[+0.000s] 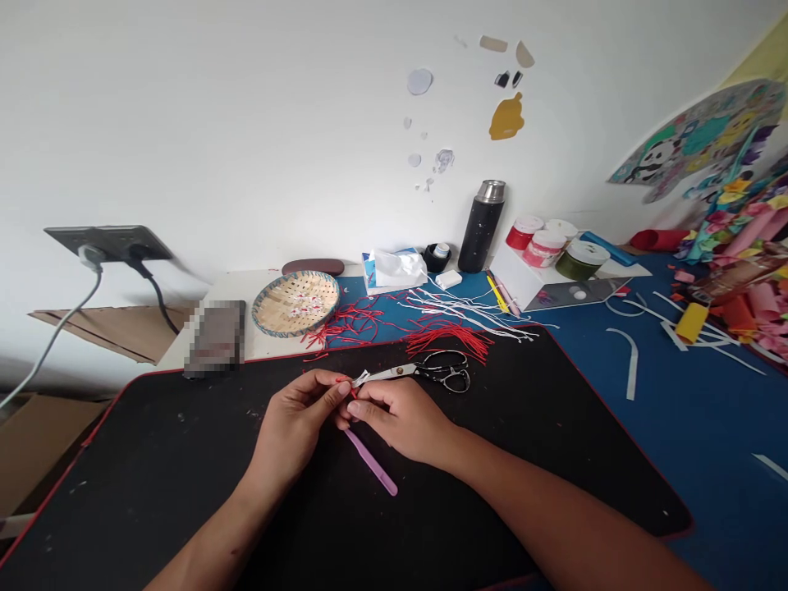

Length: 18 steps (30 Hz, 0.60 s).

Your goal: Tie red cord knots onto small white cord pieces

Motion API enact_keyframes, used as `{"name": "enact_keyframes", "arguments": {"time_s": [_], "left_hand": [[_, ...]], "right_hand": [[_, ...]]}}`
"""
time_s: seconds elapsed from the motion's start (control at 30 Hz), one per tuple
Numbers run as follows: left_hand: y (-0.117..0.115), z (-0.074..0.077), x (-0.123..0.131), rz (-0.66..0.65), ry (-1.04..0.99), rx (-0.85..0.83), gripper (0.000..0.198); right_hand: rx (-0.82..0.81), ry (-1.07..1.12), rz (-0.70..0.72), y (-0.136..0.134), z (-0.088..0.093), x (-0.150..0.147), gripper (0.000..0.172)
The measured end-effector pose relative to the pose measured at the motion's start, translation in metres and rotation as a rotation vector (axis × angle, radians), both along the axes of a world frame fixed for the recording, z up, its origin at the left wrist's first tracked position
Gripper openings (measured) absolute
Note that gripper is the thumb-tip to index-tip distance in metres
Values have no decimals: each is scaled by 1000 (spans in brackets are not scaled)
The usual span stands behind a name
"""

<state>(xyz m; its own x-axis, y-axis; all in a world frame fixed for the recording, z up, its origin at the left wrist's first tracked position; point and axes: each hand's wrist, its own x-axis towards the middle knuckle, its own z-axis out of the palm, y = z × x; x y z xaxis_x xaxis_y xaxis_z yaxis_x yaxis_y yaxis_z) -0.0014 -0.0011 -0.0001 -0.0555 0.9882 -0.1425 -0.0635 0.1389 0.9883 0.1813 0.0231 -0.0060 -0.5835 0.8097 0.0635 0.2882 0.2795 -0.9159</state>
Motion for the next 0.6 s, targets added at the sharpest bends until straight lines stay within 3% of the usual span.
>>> {"name": "enact_keyframes", "arguments": {"time_s": [0.6], "left_hand": [[2, -9, -3, 8, -1, -11, 29]], "right_hand": [[47, -79, 38, -3, -1, -1, 22]]}}
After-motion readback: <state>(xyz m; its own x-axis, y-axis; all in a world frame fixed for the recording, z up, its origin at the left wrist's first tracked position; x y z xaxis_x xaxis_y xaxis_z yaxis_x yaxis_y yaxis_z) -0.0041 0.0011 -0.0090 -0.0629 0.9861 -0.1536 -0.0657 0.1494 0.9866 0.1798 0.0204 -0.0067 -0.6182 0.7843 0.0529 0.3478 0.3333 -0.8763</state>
